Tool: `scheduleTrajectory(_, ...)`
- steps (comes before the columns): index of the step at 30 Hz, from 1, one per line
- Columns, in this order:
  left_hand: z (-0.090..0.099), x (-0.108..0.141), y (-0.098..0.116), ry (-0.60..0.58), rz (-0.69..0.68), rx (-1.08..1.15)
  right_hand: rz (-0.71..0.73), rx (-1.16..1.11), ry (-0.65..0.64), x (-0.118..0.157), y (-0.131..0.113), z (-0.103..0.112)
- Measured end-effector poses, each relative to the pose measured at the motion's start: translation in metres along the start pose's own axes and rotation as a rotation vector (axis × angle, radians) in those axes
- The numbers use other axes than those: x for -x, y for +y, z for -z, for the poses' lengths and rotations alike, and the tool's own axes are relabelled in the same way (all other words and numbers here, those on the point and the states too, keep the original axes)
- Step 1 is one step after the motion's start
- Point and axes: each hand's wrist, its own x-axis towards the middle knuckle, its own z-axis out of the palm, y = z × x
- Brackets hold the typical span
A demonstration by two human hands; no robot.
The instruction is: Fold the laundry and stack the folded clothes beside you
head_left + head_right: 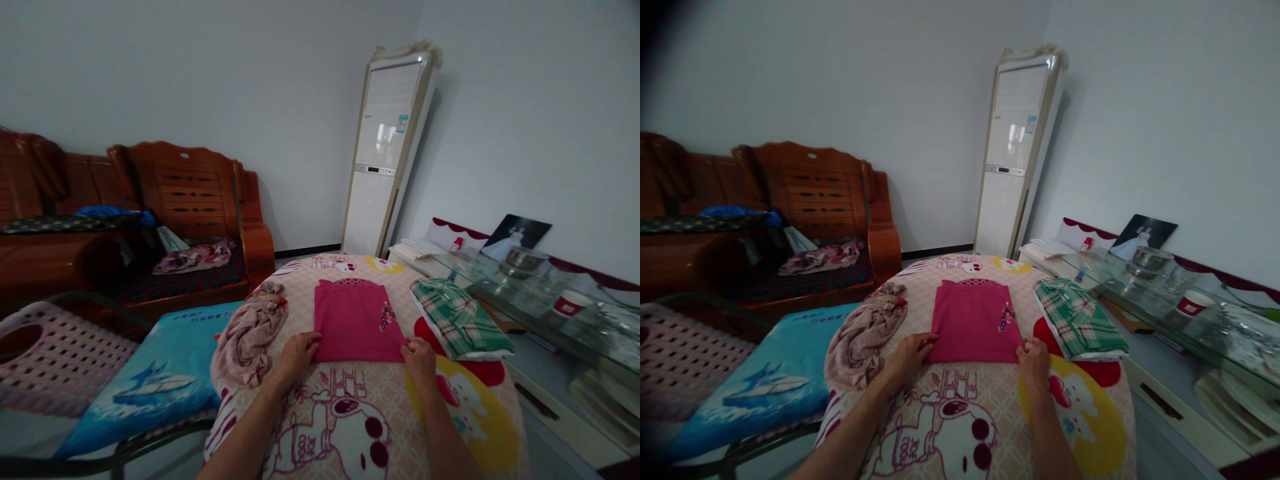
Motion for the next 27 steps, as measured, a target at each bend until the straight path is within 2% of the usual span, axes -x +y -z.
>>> scheduleTrajectory(2, 0.003, 0.000, 0.003, -0.025, 0.032, -0.088, 0.016, 0.005, 0.017, 0.000, -0.002, 0.001)
scheduleTrajectory(4, 0.007, -0.001, 0.011, 0.027, 0.031, -0.173, 0.083, -0.016, 0.062, 0.001, -0.007, 0.003)
scheduleTrajectory(6, 0.006, -0.004, 0.020, 0.131, -0.074, -0.190, 0.192, -0.044, 0.091, 0.002, -0.015, 0.006)
scheduleTrajectory(8, 0.001, -0.009, 0.028, 0.198, -0.239, -0.148, 0.295, -0.062, 0.052, 0.004, -0.024, 0.007)
scheduleTrajectory(10, -0.008, -0.014, 0.031, 0.140, -0.355, -0.146, 0.344, -0.074, -0.034, 0.006, -0.030, 0.005)
scheduleTrajectory(12, -0.019, -0.015, 0.028, 0.000, -0.381, -0.225, 0.342, -0.089, -0.087, 0.008, -0.031, 0.002)
scheduleTrajectory(15, -0.030, -0.014, 0.019, -0.173, -0.347, -0.333, 0.319, -0.119, -0.085, 0.011, -0.027, -0.002)
scheduleTrajectory(18, -0.029, -0.017, 0.012, -0.218, -0.320, -0.265, 0.299, -0.157, -0.091, 0.011, -0.023, -0.003)
scheduleTrajectory(20, -0.022, -0.026, 0.010, -0.149, -0.273, -0.148, 0.282, -0.179, -0.098, 0.010, -0.023, -0.001)
scheduleTrajectory(24, -0.003, -0.064, 0.004, 0.126, -0.061, -0.025, 0.191, -0.237, -0.088, -0.002, -0.029, 0.003)
scheduleTrajectory(27, 0.006, -0.095, -0.003, 0.177, 0.113, -0.012, 0.081, -0.324, -0.085, -0.022, -0.036, 0.005)
